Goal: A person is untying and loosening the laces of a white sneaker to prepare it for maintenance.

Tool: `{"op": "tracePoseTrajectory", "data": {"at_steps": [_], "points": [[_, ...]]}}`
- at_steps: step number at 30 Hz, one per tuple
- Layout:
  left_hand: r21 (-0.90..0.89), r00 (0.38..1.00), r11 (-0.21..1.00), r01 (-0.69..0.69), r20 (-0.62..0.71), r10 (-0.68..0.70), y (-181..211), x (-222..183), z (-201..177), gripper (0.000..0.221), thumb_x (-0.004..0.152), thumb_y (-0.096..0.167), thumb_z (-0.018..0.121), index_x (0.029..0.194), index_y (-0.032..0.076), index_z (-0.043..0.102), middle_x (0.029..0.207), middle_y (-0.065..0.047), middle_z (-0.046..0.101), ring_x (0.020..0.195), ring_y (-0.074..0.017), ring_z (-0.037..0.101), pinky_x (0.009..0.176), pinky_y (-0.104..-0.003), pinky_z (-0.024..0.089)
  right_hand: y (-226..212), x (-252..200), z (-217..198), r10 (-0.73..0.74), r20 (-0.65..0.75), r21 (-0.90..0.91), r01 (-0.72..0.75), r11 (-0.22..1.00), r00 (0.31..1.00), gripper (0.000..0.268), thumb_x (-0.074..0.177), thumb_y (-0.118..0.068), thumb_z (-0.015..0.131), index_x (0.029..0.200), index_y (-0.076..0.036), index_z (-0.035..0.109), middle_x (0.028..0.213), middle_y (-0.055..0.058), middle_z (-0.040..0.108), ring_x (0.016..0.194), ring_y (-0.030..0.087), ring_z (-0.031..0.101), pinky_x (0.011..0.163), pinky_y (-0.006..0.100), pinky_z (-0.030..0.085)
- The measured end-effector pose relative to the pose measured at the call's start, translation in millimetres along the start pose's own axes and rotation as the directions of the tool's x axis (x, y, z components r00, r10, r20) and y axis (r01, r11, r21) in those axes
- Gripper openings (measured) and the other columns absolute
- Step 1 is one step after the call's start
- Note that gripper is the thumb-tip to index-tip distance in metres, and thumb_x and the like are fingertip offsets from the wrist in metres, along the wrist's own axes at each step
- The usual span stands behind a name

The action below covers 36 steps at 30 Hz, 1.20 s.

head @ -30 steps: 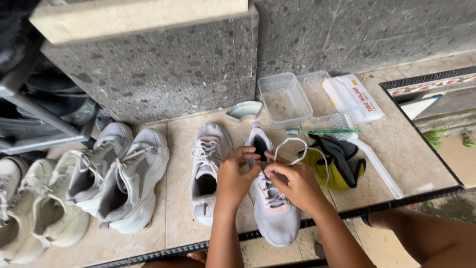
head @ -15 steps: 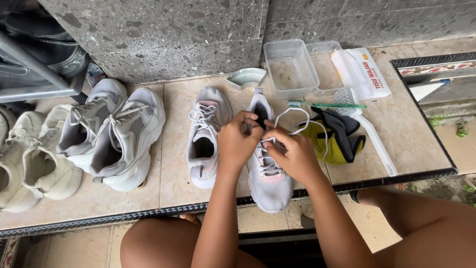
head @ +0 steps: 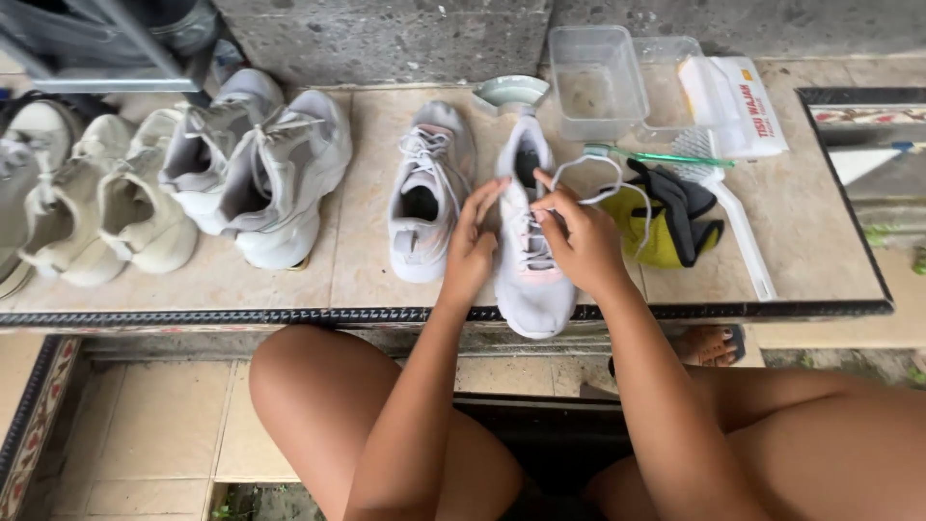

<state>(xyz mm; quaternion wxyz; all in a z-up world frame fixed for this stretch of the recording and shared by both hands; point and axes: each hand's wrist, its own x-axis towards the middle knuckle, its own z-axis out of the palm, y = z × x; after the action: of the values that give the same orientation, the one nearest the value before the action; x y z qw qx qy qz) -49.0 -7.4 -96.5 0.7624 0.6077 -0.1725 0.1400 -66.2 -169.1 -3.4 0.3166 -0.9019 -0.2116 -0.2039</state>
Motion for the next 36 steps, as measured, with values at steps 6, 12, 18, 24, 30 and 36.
{"op": "tracePoseTrajectory", "data": {"at_steps": [6,12,18,24,30,36], "points": [[-0.032,0.994,0.993,0.114,0.004,-0.114,6.4,-6.6,1.6,0.072,0.084,-0.019,0.038,0.154,-0.001,0.04,0.153,-0.022,0.049,0.145,-0.0376,0.042,0.12,-0.054,0.036,20.6,-4.7,8.8,0.097,0.004,0.213,-0.095,0.972,0.995,0.015,0.095,-0.015,0.067,0.108,-0.022,0.07,0.132,0.003,0.071,0.101,0.038,0.071,0.082,0.048,0.057],[0.319,0.989,0.946,-0.056,0.147,0.009,45.2,11.3,11.6,0.066,0.088,0.001,0.038,0.153,0.006,0.046,0.164,-0.021,0.032,0.154,-0.042,0.025,0.127,-0.058,0.02,23.5,3.2,8.7,0.026,-0.004,0.118,-0.025,0.993,1.0,0.016,0.096,-0.018,0.067,0.107,-0.027,0.075,0.127,0.003,0.074,0.099,0.035,0.073,0.078,0.046,0.058],[0.312,0.982,0.942,-0.119,0.174,0.067,23.1,42.8,-4.4,0.054,0.078,0.017,0.033,0.116,0.011,0.07,0.138,-0.011,0.064,0.145,-0.0414,0.04,0.124,-0.057,0.023,11.3,16.0,2.2,0.033,-0.032,0.083,-0.03,0.996,0.999,0.009,0.096,-0.02,0.064,0.101,-0.024,0.07,0.093,0.005,0.079,0.074,0.033,0.074,0.065,0.042,0.057],[0.111,0.997,0.993,0.033,0.062,-0.04,7.3,38.3,-4.3,0.048,0.076,0.01,0.035,0.107,0.007,0.071,0.14,-0.016,0.064,0.149,-0.0424,0.034,0.123,-0.058,0.02,47.2,11.1,58.8,0.051,-0.178,0.367,0.018,0.93,0.983,0.01,0.095,-0.005,0.061,0.095,-0.013,0.066,0.114,0.006,0.074,0.109,0.029,0.066,0.096,0.039,0.05],[0.139,0.996,0.989,0.047,0.075,-0.057,4.9,43.1,-2.5,0.052,0.072,-0.006,0.041,0.112,0.005,0.073,0.137,-0.014,0.066,0.15,-0.0407,0.035,0.123,-0.059,0.02,46.1,14.1,61.8,0.104,-0.131,0.588,-0.007,0.809,0.986,0.011,0.103,-0.003,0.045,0.098,-0.002,0.054,0.113,0.016,0.067,0.131,0.032,0.056,0.111,0.049,0.039],[0.238,0.997,0.971,-0.037,0.074,0.02,3.3,49.0,-3.8,0.053,0.072,-0.014,0.04,0.108,0.007,0.073,0.127,-0.012,0.07,0.143,-0.0422,0.043,0.119,-0.059,0.029,58.3,18.5,62.9,0.074,-0.062,0.627,-0.019,0.779,0.995,0.012,0.103,-0.004,0.046,0.1,0.0,0.057,0.107,0.015,0.065,0.117,0.03,0.061,0.105,0.047,0.044]]}}
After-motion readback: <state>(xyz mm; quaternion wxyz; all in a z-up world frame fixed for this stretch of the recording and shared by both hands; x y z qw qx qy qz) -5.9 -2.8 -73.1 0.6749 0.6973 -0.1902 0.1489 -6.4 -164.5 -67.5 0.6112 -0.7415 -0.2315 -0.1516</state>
